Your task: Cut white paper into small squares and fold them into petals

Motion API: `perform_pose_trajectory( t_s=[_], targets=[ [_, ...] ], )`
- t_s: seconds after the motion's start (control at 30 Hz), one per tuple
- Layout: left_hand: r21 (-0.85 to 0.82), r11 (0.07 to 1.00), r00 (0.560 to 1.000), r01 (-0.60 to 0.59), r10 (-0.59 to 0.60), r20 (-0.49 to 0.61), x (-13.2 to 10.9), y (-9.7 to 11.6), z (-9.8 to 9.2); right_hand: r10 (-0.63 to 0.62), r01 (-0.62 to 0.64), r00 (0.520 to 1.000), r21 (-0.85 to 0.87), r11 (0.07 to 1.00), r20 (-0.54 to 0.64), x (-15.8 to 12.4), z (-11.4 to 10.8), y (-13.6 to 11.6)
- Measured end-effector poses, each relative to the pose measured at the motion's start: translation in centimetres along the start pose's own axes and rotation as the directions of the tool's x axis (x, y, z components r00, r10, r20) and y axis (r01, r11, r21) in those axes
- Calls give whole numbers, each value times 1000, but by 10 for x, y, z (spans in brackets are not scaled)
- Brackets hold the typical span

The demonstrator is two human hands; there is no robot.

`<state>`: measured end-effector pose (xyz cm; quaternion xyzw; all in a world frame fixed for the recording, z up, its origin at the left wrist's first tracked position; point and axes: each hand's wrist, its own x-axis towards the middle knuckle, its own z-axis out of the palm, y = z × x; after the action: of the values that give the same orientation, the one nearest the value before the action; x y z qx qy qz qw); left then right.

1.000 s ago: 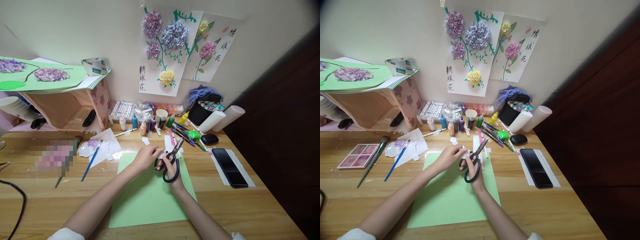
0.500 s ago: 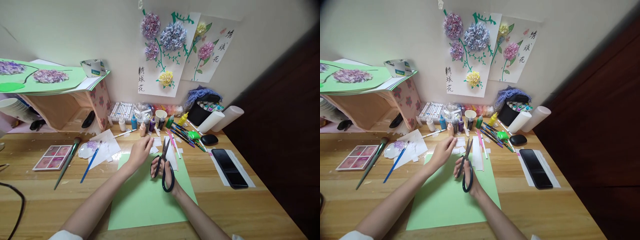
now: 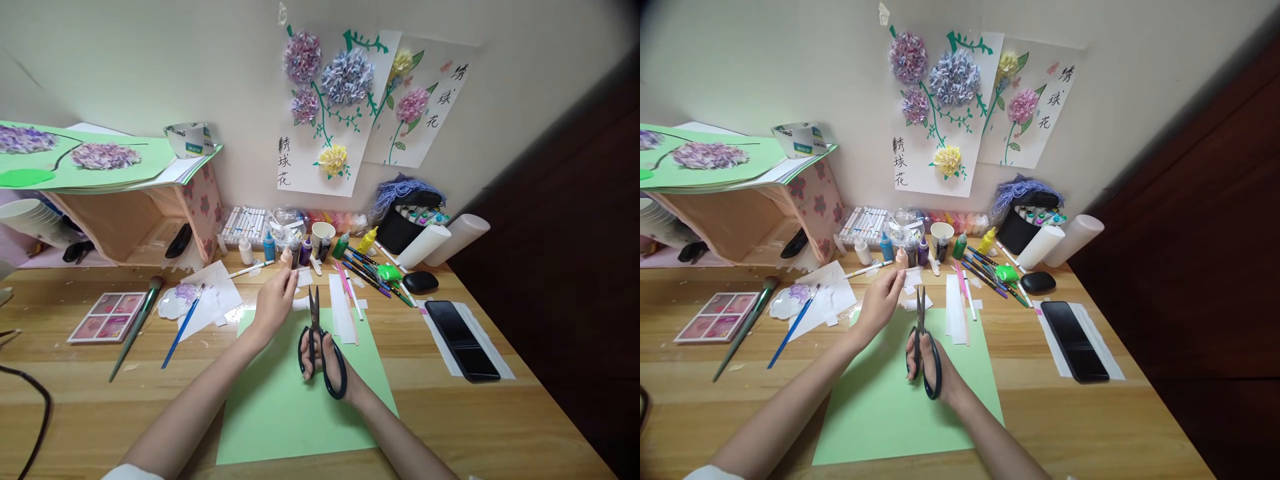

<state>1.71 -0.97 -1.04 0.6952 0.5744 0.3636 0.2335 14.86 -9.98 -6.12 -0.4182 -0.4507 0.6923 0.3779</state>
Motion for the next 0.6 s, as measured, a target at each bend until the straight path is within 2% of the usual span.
perform_pose_trajectory(
  t_s=[0.07,0.33,0.6],
  targets=[
    [2,1000,1000,-4,4,12,0,0,0,6,-6,1000,-4,1000,13,-1,1,0],
    [35,996,977,-78,70,203,-7,4,9,3,-3,1000,1,1000,-26,3,-4,2],
    [52,997,981,-61,50,189,-7,3,9,-3,1,998,-38,999,-59,2,-5,0]
  ],
)
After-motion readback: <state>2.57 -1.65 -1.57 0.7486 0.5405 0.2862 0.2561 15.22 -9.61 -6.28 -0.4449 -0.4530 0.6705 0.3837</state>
